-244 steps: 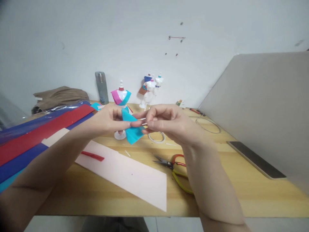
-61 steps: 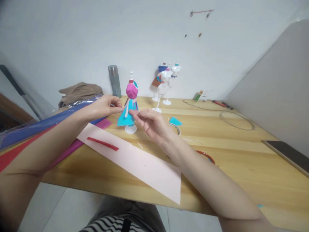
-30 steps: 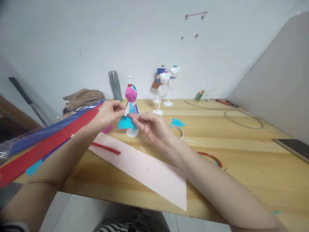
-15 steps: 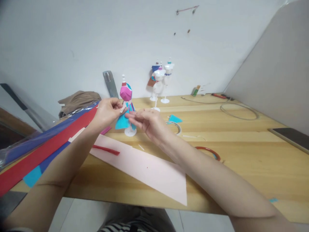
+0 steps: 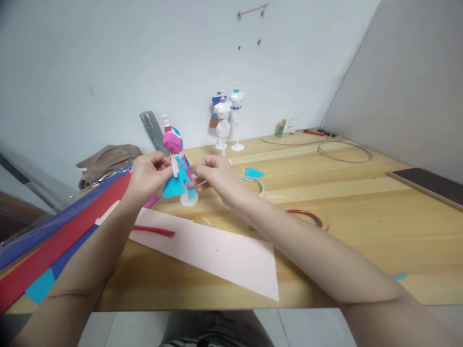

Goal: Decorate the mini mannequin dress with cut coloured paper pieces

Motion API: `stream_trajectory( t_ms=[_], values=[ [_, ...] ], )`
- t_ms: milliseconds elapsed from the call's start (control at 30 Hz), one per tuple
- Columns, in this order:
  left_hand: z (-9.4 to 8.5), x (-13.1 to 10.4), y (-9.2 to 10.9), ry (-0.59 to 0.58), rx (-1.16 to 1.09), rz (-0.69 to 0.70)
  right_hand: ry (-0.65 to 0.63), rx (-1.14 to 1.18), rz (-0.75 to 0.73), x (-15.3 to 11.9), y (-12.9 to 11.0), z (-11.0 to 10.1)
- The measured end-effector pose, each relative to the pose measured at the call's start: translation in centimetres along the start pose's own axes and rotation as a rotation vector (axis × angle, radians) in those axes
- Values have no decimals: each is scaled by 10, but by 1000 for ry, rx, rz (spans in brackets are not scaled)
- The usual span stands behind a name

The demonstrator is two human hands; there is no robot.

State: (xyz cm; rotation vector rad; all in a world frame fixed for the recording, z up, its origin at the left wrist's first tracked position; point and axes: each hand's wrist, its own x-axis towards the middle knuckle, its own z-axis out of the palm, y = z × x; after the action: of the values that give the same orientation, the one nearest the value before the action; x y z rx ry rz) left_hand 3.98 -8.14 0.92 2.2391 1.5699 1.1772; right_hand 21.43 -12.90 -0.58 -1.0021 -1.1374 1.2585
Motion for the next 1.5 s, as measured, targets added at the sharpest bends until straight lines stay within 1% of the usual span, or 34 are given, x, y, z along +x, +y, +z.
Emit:
stream_trajectory(
  t_ms=[67, 133, 233, 433, 533, 667, 833, 967, 1200, 1300, 1500],
  values=[
    [-1, 0, 1, 2, 9, 4, -46, 0, 84, -1, -2, 1],
    [-1, 1, 1, 2, 14, 3, -48, -22, 122, -2, -3, 2],
    [-2, 1, 2, 4, 21, 0, -28, -77, 90, 0, -3, 1],
    [-1, 0, 1, 1, 31, 14, -42, -182, 62, 9, -3, -10],
    [0, -1, 0, 23, 60, 38, -44, -162, 58, 10, -6, -13],
    [2, -2, 0, 40, 95, 30, -88, -115, 58, 8, -12, -16],
    [3, -2, -2, 45, 103, 30, -152, -61, 110, 5, -12, -14],
    [3, -2, -3, 54, 86, 42, -165, -41, 151, 5, -10, -10],
    [3, -3, 0, 57, 104, 29, -206, -63, 130, 6, -3, -8],
    [2, -4, 3, 43, 95, 20, -203, -65, 121, 7, 0, -7],
    [1, -4, 6, 11, 127, 0, -195, -80, 96, 5, -4, -9]
  ],
)
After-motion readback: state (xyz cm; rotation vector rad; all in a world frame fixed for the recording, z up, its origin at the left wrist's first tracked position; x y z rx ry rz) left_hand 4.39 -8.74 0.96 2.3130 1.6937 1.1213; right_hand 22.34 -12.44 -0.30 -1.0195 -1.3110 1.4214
